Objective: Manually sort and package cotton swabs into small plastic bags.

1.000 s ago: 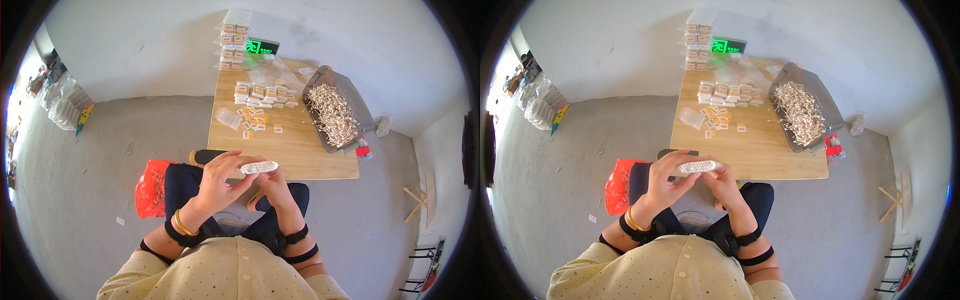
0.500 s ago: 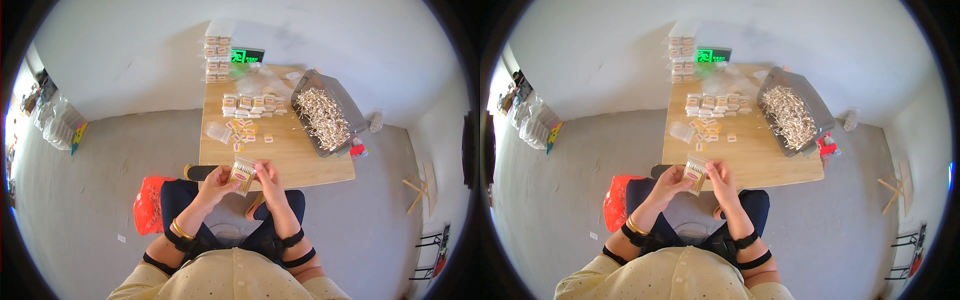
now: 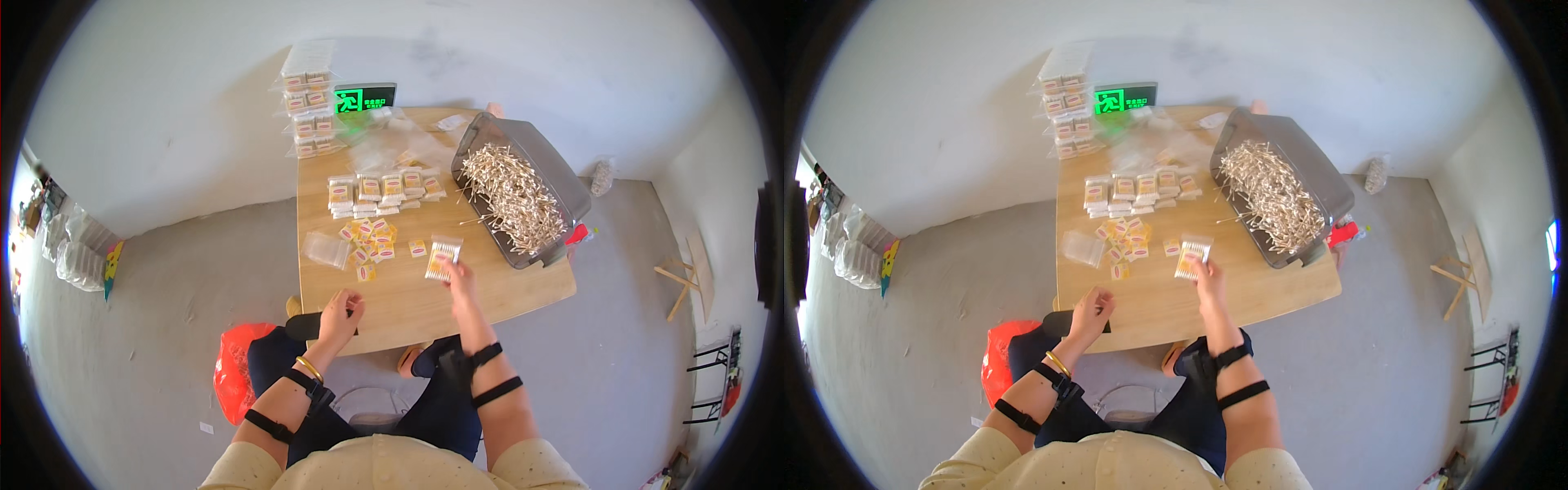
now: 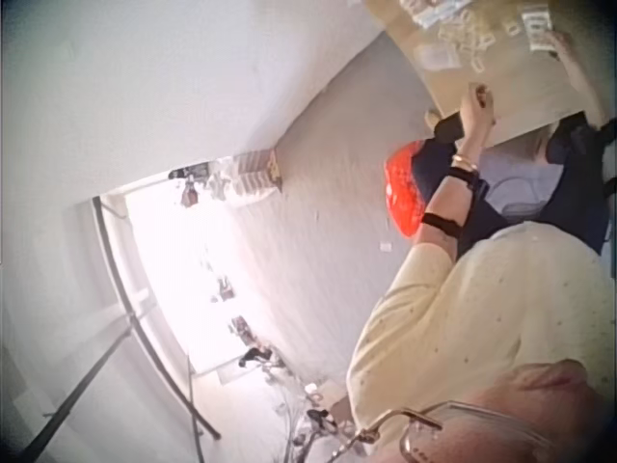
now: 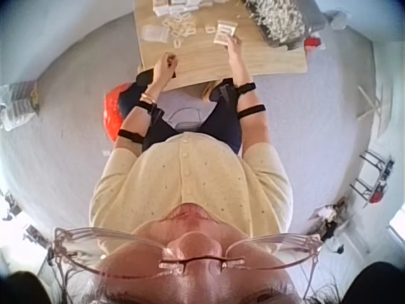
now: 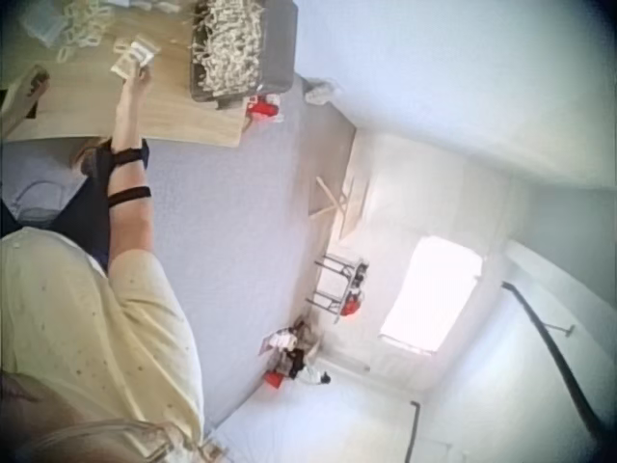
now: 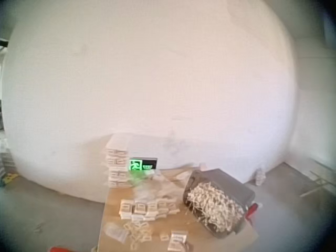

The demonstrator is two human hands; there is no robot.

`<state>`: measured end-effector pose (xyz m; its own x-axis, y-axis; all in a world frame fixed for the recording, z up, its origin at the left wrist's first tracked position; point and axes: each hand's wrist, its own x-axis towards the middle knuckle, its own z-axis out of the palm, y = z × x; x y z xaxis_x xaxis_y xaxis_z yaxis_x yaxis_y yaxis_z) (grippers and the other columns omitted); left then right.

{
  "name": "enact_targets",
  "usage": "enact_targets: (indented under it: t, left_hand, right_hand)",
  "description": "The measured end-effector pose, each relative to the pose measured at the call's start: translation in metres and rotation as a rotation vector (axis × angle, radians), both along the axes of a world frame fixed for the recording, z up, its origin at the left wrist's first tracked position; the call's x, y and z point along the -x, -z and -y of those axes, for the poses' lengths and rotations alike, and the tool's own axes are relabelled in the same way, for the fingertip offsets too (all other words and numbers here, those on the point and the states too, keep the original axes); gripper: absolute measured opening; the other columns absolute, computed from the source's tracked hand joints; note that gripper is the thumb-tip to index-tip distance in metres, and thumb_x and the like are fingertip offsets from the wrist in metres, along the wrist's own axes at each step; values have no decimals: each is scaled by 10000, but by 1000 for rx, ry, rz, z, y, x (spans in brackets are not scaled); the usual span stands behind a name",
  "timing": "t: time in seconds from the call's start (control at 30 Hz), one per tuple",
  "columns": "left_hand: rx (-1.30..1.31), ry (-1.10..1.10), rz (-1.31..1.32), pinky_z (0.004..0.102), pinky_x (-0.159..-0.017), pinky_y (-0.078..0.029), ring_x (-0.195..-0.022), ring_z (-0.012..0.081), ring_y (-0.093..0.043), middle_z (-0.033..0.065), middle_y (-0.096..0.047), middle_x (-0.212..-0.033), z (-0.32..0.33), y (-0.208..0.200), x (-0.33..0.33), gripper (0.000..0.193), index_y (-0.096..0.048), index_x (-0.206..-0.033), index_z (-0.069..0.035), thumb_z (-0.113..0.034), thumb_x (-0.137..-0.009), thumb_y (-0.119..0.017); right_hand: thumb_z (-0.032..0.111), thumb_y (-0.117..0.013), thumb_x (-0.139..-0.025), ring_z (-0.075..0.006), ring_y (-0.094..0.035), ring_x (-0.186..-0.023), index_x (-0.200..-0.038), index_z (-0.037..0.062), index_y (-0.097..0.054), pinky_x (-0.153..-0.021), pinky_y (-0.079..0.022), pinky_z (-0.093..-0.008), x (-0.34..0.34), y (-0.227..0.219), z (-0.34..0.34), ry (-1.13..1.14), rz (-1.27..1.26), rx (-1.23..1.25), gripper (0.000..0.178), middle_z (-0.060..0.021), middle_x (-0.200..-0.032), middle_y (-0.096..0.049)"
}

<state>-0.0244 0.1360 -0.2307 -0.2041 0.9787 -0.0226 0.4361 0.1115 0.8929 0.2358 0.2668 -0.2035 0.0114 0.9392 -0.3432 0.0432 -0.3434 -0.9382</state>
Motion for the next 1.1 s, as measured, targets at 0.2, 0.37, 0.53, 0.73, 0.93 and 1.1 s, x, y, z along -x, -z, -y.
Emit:
enact_targets:
  t: [0.2,0.37,0.53,0.73,0.93,1.1]
  left_hand:
    - [-224,-6,-418,412,-689,-492,-749,282,-608,66,-585,-790,-1,17,6,92,-609,-897,-97,-109,-866,-695]
    - [-255,-8,-419,407,-686,-477,-738,271,-601,49,-574,-775,-5,13,3,103,-597,-874,-110,-81,-836,-688]
    - [-208,4,-433,408,-701,-482,-770,271,-607,44,-574,-799,-8,8,3,115,-585,-877,-115,-90,-832,-687]
    - [-177,15,-454,408,-725,-486,-802,264,-608,42,-563,-821,-3,9,7,130,-572,-880,-114,-105,-829,-690]
    - [-251,-2,-441,409,-726,-487,-796,265,-609,45,-555,-798,-5,10,3,135,-568,-877,-113,-112,-827,-693]
    - [-287,-4,-454,408,-722,-489,-790,260,-613,40,-554,-788,-2,10,6,144,-567,-876,-122,-133,-828,-702]
  right_hand:
    - [300,-797,-859,-118,-663,-890,-1129,57,-713,-785,-516,-297,10,1,-152,100,-19,-244,373,-34,-974,-722]
    - [201,-864,-807,-152,-670,-813,-1067,5,-683,-737,-528,-312,21,44,-245,232,323,-395,373,-76,-957,-723]
    - [212,-850,-818,-183,-653,-766,-1009,11,-675,-719,-525,-331,40,32,-232,272,941,-756,328,-76,-840,-682]
    - [263,-797,-855,-305,-613,-959,-978,66,-644,-820,-497,-426,135,5,-113,-588,308,-588,278,-98,-964,-611]
    - [344,-920,-700,-331,-538,-1098,-868,93,-595,-898,-488,-449,186,41,-54,-603,914,-693,445,-120,-1051,-561]
    - [312,-874,-773,-272,-640,-878,-854,46,-643,-756,-516,-410,182,44,-59,-591,743,-492,362,-112,-891,-657]
